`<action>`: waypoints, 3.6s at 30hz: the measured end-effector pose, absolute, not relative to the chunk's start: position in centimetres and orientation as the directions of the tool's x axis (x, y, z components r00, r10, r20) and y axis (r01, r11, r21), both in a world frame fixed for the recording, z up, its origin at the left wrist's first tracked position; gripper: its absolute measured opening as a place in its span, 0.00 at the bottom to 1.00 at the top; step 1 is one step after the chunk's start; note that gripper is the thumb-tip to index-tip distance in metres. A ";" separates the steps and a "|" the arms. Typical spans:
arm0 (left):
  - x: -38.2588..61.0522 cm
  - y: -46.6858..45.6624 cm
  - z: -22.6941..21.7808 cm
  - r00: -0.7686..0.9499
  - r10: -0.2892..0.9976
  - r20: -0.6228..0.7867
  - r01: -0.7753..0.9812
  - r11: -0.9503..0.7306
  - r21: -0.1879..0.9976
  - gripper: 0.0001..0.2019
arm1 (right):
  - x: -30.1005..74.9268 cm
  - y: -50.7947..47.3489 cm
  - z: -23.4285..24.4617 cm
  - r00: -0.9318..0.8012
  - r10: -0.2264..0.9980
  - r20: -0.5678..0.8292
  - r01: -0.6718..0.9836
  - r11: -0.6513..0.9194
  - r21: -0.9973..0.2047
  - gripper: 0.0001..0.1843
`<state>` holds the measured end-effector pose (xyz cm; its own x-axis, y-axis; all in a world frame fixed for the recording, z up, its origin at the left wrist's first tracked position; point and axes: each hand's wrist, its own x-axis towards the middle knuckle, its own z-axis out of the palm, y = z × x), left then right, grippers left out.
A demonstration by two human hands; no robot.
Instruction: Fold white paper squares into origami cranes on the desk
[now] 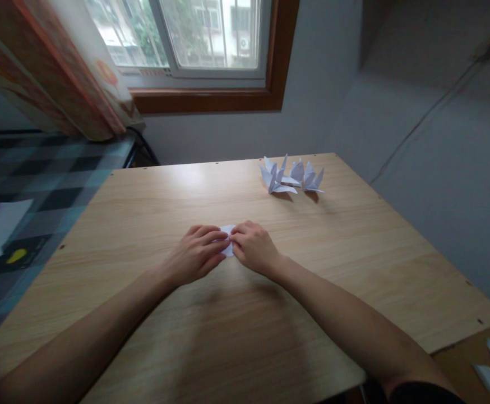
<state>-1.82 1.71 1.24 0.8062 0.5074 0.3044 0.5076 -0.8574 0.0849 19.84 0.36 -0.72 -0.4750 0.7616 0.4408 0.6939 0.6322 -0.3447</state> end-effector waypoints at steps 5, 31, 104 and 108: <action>-1.9 1.9 1.0 0.814 0.499 0.297 0.490 -0.865 0.112 0.14 | 20.2 -0.1 0.5 -0.610 0.700 0.372 0.691 0.699 -0.183 0.12; -1.9 1.8 1.4 0.799 0.526 0.293 0.480 -0.850 0.217 0.19 | 21.1 0.2 1.0 -0.714 0.602 0.358 0.659 0.751 0.052 0.08; -1.1 0.0 2.4 0.633 0.365 0.683 0.538 -0.842 -0.048 0.08 | 20.2 -0.6 2.6 -0.659 0.490 0.570 0.626 0.778 0.055 0.25; -1.1 0.1 1.9 0.604 0.430 0.671 0.550 -0.834 0.039 0.14 | 20.1 -0.9 2.5 -0.619 0.586 0.523 0.650 0.756 -0.078 0.28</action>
